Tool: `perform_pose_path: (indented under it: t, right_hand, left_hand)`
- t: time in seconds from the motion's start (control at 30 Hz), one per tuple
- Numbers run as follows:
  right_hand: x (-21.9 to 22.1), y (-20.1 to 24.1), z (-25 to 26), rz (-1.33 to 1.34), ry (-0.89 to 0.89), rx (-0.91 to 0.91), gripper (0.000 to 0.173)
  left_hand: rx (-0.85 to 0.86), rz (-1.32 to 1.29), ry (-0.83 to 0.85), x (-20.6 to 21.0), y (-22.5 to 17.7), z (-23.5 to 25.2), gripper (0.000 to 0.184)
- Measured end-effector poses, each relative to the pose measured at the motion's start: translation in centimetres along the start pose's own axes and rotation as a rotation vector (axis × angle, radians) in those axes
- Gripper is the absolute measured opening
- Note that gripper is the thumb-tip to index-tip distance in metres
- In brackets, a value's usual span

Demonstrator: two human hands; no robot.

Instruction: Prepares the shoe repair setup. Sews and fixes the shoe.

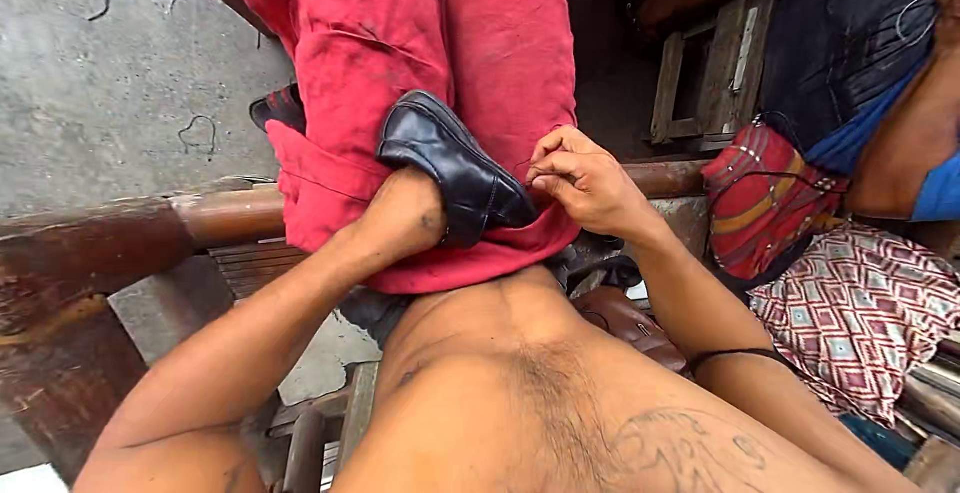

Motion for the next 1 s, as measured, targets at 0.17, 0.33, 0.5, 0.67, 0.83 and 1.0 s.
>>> perform_pose_path:
  t: [0.17,0.33,0.5,0.67,0.83,1.0]
  right_hand:
    - [-1.0,-0.4,-1.1,0.544,0.337,0.049,0.015]
    - [-5.3,-1.8,-0.1,-0.603,0.273,0.239,0.049]
    - [-2.0,1.4,2.9,-0.67,0.179,0.027,0.031]
    - [-6.0,-1.3,1.6,-0.252,0.292,-0.159,0.02]
    - [-15.5,-7.5,-2.8,-0.703,0.031,0.574,0.03]
    - [-1.0,1.3,0.3,-0.179,0.115,-0.013,0.066]
  left_hand:
    - [0.061,0.068,0.02,0.4,-0.1,-0.2,0.018]
    - [0.055,-0.014,0.018,0.7,-0.2,0.2,0.021]
    - [0.077,-0.011,-0.026,0.4,-0.2,0.1,0.018]
    - [0.059,-0.016,-0.035,0.2,0.1,-0.6,0.019]
    - [0.067,-0.008,-0.024,-0.1,-0.1,-0.3,0.021]
    - [0.044,0.008,0.032,-1.3,-0.1,-1.1,0.021]
Point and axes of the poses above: each hand's wrist, its own z-axis towards the middle knuckle, its own x-axis out of the palm, y = z × x, the point moved 7 cm from there along z, towards the middle knuckle, and after that the axes turned 9 degrees about -z, right-handed, at the moved point
